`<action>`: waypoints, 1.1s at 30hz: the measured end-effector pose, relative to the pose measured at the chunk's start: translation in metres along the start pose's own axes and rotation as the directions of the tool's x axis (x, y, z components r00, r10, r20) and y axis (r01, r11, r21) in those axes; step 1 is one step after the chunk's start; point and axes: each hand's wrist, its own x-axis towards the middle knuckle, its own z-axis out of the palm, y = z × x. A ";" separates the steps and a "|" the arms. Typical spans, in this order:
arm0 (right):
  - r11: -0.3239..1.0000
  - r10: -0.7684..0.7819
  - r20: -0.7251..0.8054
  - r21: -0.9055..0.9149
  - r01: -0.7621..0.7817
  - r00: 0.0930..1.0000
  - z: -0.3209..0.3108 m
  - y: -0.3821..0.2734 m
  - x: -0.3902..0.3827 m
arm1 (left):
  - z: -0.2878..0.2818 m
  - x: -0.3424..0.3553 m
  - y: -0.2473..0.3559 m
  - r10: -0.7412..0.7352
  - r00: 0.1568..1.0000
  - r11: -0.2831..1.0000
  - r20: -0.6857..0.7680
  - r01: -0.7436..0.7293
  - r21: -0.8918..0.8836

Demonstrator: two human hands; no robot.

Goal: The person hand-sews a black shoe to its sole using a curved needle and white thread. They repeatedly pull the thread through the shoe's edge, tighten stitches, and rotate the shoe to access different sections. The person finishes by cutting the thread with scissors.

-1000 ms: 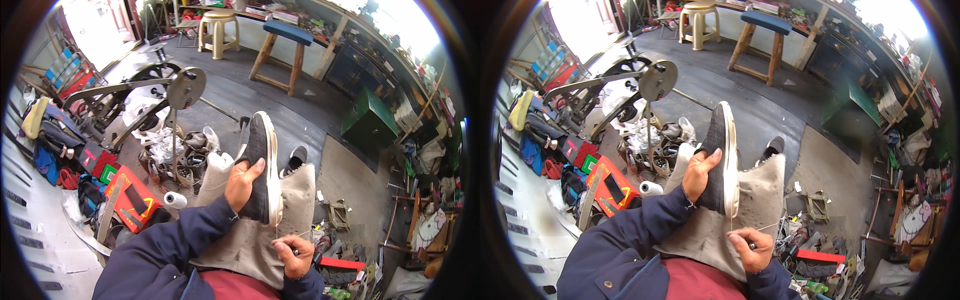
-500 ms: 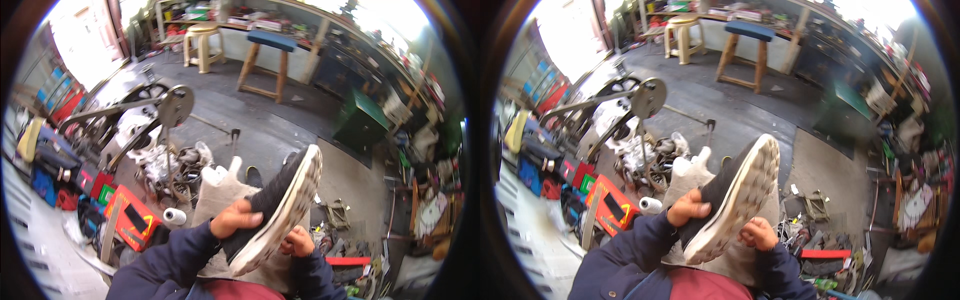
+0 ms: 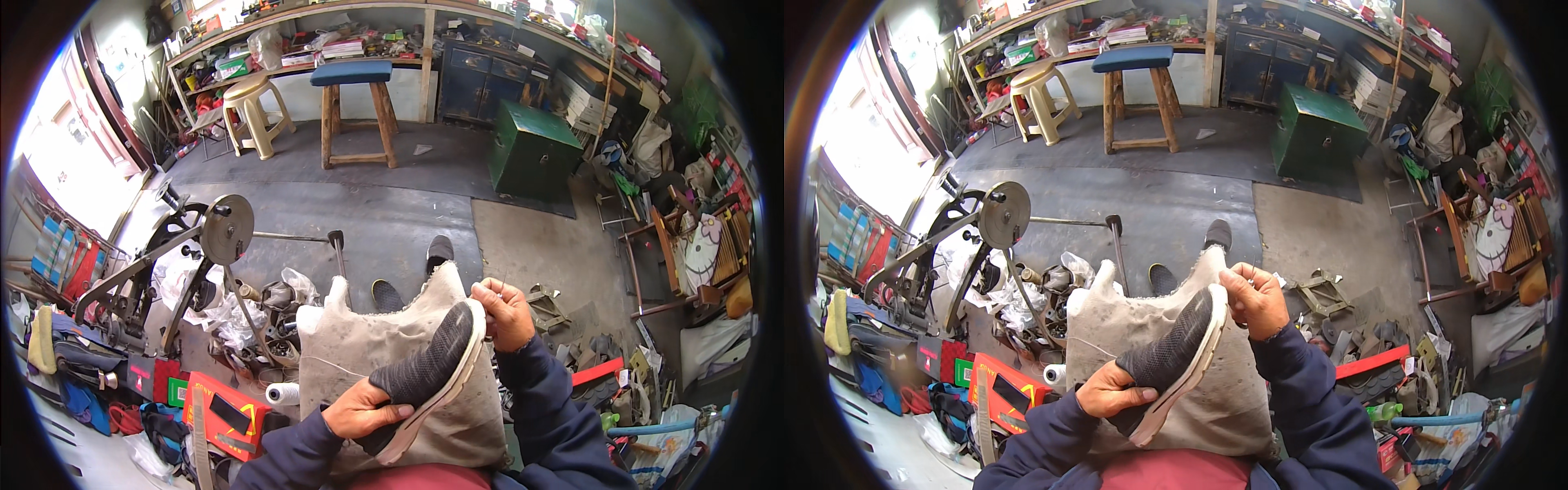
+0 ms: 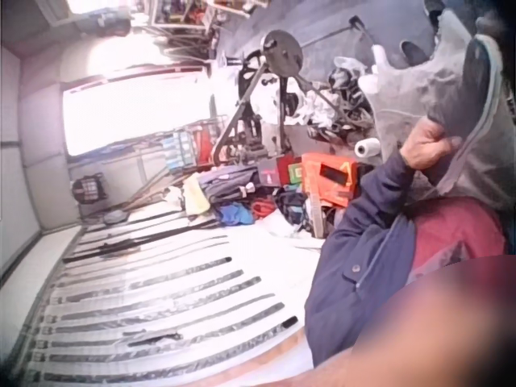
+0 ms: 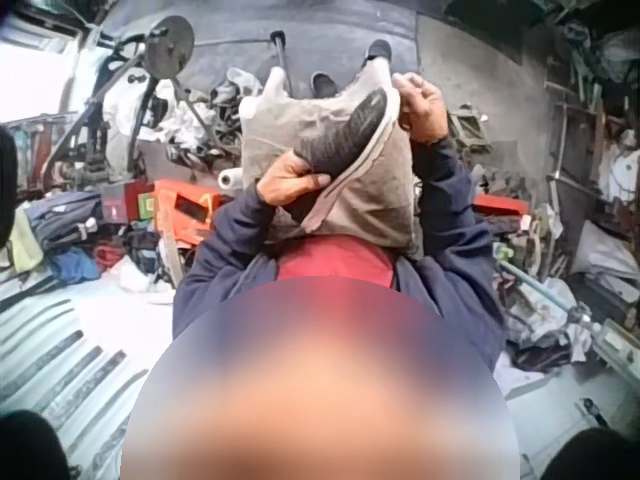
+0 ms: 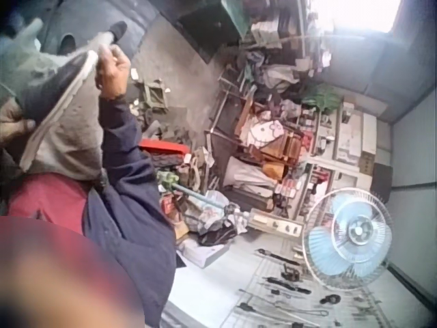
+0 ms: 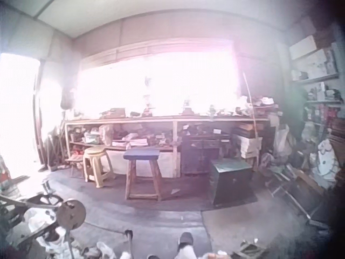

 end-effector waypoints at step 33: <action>0.945 0.320 0.149 -0.118 -0.304 0.936 0.036 0.058 -0.070 | -0.015 0.025 -0.026 0.158 0.920 0.975 -0.358 -0.089 0.203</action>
